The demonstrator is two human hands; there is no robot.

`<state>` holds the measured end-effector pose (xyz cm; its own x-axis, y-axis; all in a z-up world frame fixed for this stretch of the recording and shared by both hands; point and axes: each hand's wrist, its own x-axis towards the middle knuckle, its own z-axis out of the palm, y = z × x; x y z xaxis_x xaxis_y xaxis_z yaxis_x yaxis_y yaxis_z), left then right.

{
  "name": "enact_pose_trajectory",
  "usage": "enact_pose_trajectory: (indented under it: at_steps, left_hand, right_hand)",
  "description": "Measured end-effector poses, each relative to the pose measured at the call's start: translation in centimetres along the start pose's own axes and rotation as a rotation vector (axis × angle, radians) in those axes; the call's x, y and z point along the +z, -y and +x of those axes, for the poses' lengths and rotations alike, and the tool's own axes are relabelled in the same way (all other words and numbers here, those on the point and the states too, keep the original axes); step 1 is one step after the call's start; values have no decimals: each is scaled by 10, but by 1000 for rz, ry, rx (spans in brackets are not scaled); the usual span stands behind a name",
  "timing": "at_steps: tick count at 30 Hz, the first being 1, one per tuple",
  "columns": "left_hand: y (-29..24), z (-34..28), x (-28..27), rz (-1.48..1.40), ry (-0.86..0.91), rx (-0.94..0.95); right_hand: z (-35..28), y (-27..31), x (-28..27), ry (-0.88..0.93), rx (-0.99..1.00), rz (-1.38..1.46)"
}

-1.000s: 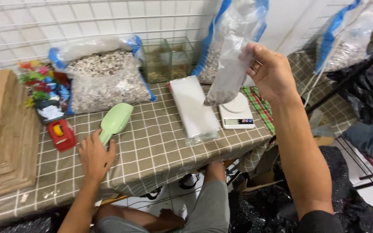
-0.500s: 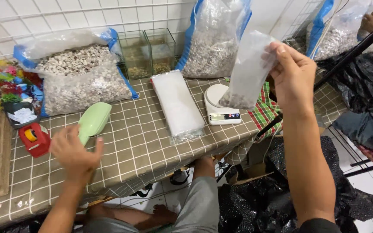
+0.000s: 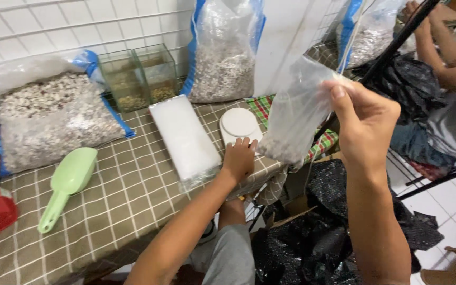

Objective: Package aquarium gravel and other small items into bags, weigh them, and wrap them for shipping.

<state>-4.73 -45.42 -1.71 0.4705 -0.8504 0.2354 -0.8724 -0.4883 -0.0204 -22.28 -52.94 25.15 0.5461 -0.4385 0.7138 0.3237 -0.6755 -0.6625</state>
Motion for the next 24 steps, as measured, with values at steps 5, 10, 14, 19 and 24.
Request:
enact_pose_trajectory:
  at_steps: [5,10,14,19,24]
  left_hand:
    - [-3,20,47,-13,-384,-22]
    - [-18,11,14,45,-24,-17]
    - [-26,15,32,88,155,-81]
    - [-27,14,8,40,308,-104]
    - [-25,14,4,-23,223,-123]
  right_hand:
    - [-15,2,-23,12,42,-5]
    - [-23,-14,-34,-2,76,11]
    - [-23,-25,-39,-10,90,23]
    - [-19,-39,-39,-31,128,4]
    - [-7,-63,-34,-52,157,15]
